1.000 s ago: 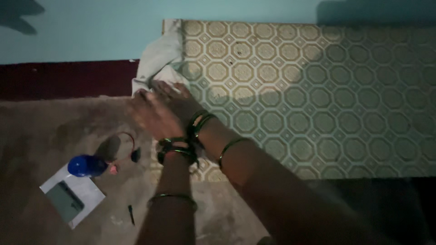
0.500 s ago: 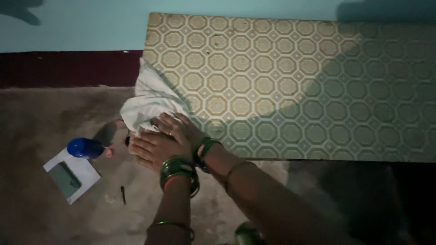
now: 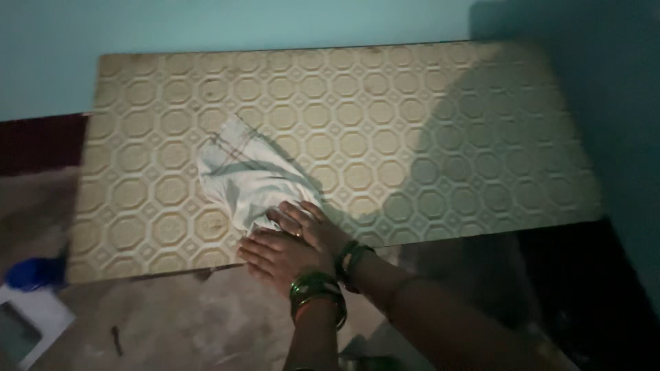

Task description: The person wipes a small table surface with a dark cloth and then folds a light-colored cloth on the same surface.

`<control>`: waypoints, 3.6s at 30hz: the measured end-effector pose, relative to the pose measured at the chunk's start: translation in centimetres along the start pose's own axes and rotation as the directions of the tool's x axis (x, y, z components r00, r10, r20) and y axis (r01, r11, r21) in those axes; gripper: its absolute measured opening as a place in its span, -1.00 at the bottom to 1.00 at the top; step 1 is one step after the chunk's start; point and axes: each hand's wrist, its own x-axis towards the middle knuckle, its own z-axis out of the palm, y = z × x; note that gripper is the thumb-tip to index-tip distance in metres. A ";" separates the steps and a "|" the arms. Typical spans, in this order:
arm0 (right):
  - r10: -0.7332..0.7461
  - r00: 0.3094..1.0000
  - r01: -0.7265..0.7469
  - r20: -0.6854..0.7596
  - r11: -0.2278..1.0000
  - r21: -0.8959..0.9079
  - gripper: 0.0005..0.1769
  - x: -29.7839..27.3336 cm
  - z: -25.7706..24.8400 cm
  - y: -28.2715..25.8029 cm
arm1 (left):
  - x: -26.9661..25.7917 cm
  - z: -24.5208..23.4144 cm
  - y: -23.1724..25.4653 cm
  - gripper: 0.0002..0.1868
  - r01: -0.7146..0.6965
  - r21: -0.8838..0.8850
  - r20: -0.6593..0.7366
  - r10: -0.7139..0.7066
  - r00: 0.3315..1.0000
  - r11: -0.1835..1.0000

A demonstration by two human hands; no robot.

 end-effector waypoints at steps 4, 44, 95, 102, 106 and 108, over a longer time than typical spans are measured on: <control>0.056 0.997 -0.063 -0.060 0.991 -0.119 -0.38 -5.9 -2.1 4.1 | -4.2 1.2 5.0 0.17 -0.105 -0.050 0.009 0.106 0.994 0.993; 0.886 0.458 -0.878 -0.077 0.437 -0.194 -0.17 -19.7 -13.2 14.2 | 1.5 -1.2 18.4 0.20 -0.695 0.004 0.439 0.623 0.647 0.719; 0.686 0.720 -0.669 0.101 0.726 -0.163 -0.29 3.3 -17.7 31.0 | 6.1 -3.1 19.9 0.85 -0.657 0.230 0.795 0.251 0.553 0.718; 0.887 0.460 -0.854 0.037 0.454 -0.254 -0.21 -4.0 -22.1 39.2 | 6.4 -0.8 19.0 0.90 -0.681 0.269 0.776 0.266 0.572 0.681; 0.958 0.274 -0.931 0.082 0.286 -0.229 -0.05 -6.9 -25.1 41.4 | 7.0 -0.2 18.5 0.92 -0.658 0.240 0.787 0.254 0.563 0.714; 0.981 0.178 -0.958 0.078 0.191 -0.215 0.02 -8.8 -26.2 41.8 | 6.8 0.1 18.4 0.94 -0.659 0.241 0.778 0.264 0.570 0.712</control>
